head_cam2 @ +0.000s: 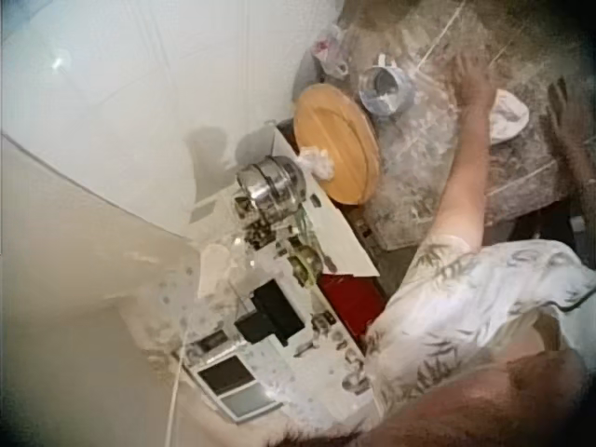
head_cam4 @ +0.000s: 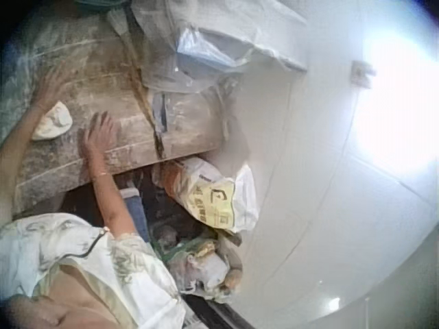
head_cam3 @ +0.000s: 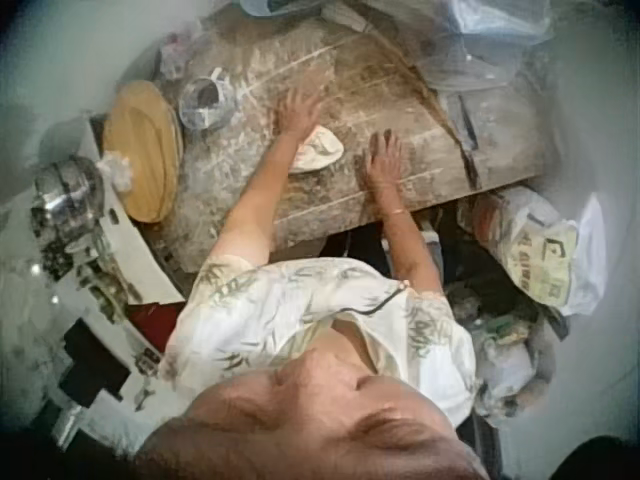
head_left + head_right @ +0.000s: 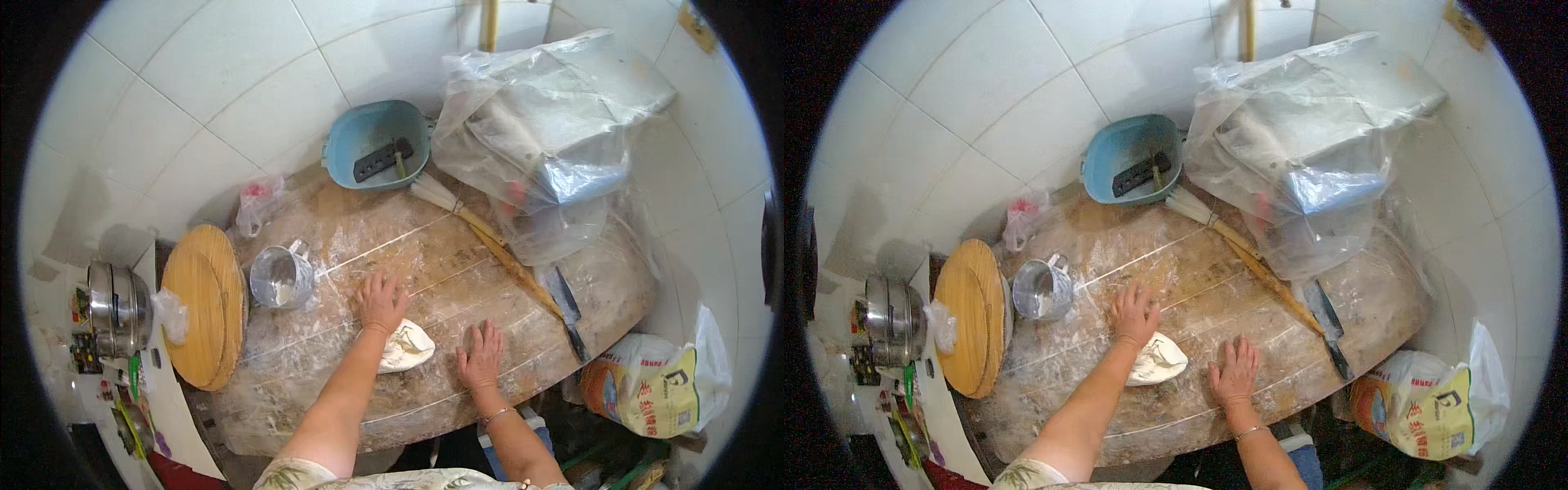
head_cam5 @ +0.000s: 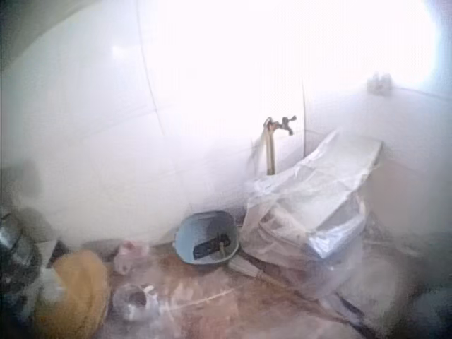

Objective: The person kneads a piece of dough on a floured wooden board by hand, repeatedly folding it and adding flour from a metal container.

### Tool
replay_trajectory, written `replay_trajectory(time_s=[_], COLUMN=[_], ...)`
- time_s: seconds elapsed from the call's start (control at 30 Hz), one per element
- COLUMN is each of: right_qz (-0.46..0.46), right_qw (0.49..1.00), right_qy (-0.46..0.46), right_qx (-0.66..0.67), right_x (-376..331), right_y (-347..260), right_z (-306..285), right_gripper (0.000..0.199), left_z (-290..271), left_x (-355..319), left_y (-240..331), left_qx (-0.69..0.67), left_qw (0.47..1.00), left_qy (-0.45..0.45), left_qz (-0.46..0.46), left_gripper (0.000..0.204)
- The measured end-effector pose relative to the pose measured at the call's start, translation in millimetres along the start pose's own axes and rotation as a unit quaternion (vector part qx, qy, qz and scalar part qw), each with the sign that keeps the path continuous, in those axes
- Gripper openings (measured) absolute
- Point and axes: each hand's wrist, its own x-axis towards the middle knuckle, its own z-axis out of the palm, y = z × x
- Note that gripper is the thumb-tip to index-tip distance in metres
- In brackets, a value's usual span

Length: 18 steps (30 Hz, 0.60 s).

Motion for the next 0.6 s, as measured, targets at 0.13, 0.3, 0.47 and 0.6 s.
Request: replay_trajectory(time_s=[0.13, 0.3, 0.47, 0.6], right_qz=[-0.002, -0.012, -0.015, 0.004], right_qw=[0.999, 0.996, 0.997, 0.999], right_qy=[0.033, 0.088, 0.076, 0.032], right_qx=[-0.004, 0.002, -0.022, -0.02], right_x=[16, 23, 24, 11], right_y=[-1, 1, 3, -4], right_z=[-10, -2, 3, 1], right_gripper=[0.051, 0.05, 0.054, 0.057], left_z=[-47, -68, -24, -30], left_x=[-23, -141, -171, -83], left_y=[23, 24, 21, 29], left_qx=[-0.026, -0.015, 0.045, 0.004], left_qw=[0.953, 0.989, 0.983, 0.996], left_qy=[-0.293, -0.043, 0.055, 0.034], left_qz=[0.078, 0.143, 0.167, 0.086], left_gripper=[0.035, 0.047, 0.07, 0.057])
